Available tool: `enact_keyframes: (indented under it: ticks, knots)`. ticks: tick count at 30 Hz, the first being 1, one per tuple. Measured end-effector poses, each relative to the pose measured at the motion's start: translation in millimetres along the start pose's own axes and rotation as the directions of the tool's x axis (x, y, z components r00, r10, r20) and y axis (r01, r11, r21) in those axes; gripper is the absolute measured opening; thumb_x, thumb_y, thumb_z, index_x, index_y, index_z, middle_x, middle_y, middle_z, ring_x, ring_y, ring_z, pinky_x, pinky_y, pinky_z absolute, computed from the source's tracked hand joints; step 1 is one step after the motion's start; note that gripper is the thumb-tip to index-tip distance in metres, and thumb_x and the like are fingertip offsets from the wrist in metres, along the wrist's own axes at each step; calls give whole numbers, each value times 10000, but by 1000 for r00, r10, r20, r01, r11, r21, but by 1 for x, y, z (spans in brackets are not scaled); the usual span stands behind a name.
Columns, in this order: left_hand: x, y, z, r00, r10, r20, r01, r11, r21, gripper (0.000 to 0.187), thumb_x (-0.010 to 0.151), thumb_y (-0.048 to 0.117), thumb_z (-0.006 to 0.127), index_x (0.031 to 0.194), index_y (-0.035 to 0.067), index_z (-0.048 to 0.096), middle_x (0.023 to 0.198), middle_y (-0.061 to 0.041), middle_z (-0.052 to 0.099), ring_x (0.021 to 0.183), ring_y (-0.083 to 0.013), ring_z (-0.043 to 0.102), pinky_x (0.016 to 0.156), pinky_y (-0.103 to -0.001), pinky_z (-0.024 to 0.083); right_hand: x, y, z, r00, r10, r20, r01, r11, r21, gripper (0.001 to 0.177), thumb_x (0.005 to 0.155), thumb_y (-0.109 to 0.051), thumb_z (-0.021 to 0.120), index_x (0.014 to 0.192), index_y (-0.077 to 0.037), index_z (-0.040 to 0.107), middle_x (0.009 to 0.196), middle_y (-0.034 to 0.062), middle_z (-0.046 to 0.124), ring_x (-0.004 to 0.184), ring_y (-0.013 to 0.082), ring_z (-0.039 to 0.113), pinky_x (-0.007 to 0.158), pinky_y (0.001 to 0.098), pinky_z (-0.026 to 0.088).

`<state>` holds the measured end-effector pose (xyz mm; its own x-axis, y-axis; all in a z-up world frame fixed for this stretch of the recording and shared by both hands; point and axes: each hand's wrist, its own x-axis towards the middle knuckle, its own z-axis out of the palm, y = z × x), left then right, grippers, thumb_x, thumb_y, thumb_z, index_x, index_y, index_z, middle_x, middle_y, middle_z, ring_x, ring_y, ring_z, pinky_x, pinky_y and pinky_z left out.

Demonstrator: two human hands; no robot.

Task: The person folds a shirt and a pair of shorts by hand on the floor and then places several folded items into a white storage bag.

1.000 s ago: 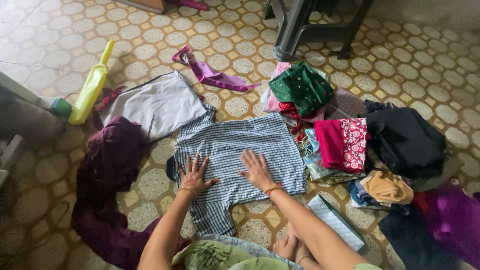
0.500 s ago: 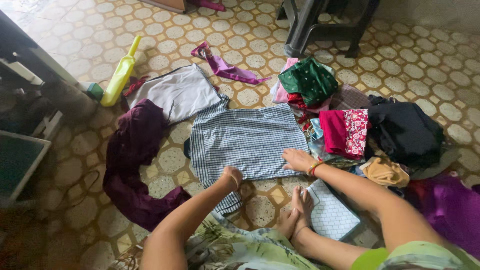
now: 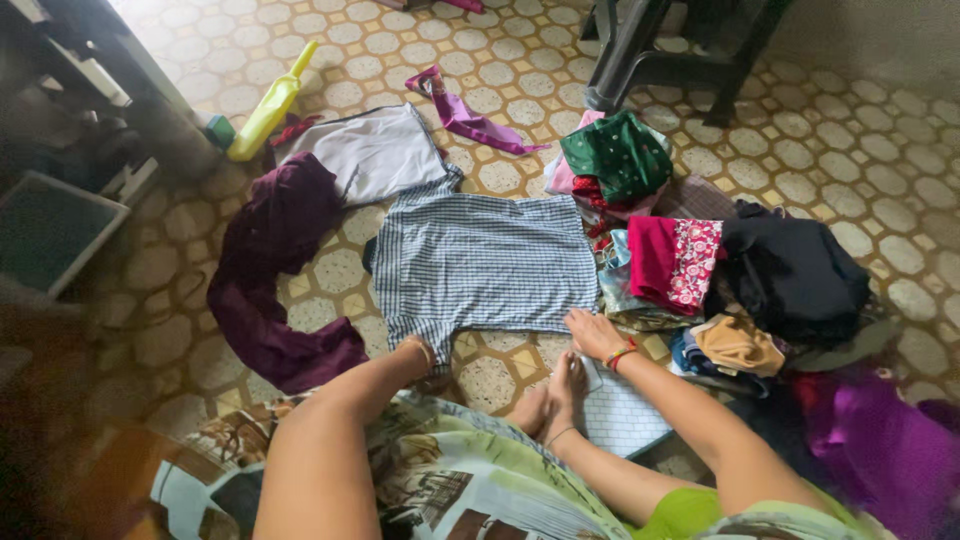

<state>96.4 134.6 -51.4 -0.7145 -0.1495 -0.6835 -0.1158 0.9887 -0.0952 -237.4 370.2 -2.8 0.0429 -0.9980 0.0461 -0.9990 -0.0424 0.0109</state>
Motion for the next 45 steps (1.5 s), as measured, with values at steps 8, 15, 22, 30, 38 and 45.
enact_keyframes:
  ticks: [8,15,22,30,38,45]
  knots:
    - [1,9,-14,991,-129,32,131,987,-90,371,808,353,782,1088,110,794,1117,-118,764,1038,-310,732,786,-452,583,-39,16,6,997,-40,-59,54,967,250,357,774,-134,679,1111,-48,600,1069,136,634,1032,347,651,868,474,546]
    - [7,-1,-17,986,-157,57,163,980,-116,426,810,419,763,1081,90,777,1098,-144,757,1023,-333,725,808,-459,576,-20,26,9,998,-35,-46,43,979,199,464,748,-181,750,1154,-26,590,1098,158,655,1049,354,644,879,474,539]
    - [12,-76,-31,978,-204,44,208,950,-231,491,812,484,744,1075,70,761,1078,-171,750,1008,-355,718,829,-466,568,45,44,-2,937,3,349,-59,987,150,197,766,-186,700,941,-95,704,966,135,723,944,351,691,830,486,560]
    - [22,-236,-77,834,-497,-241,216,695,-686,572,814,559,722,1067,47,743,1056,-202,742,991,-381,711,853,-474,559,95,96,-16,912,408,47,-381,797,469,271,873,-275,705,1088,-112,692,996,158,761,959,349,724,833,448,559]
    - [17,-202,-13,595,-792,134,288,55,-956,926,824,838,650,1145,-30,682,1177,-274,694,1137,-412,661,954,-489,517,103,83,16,781,624,18,-450,542,710,778,806,-410,811,1403,-31,486,1058,110,780,960,297,755,878,417,575]
    - [19,-187,-16,765,-644,27,338,365,-867,806,635,720,809,1138,92,766,1201,-139,736,1146,-326,689,986,-425,538,89,100,13,807,549,217,-582,680,447,682,743,-407,876,1271,-40,649,1155,189,733,1086,353,699,936,439,546]
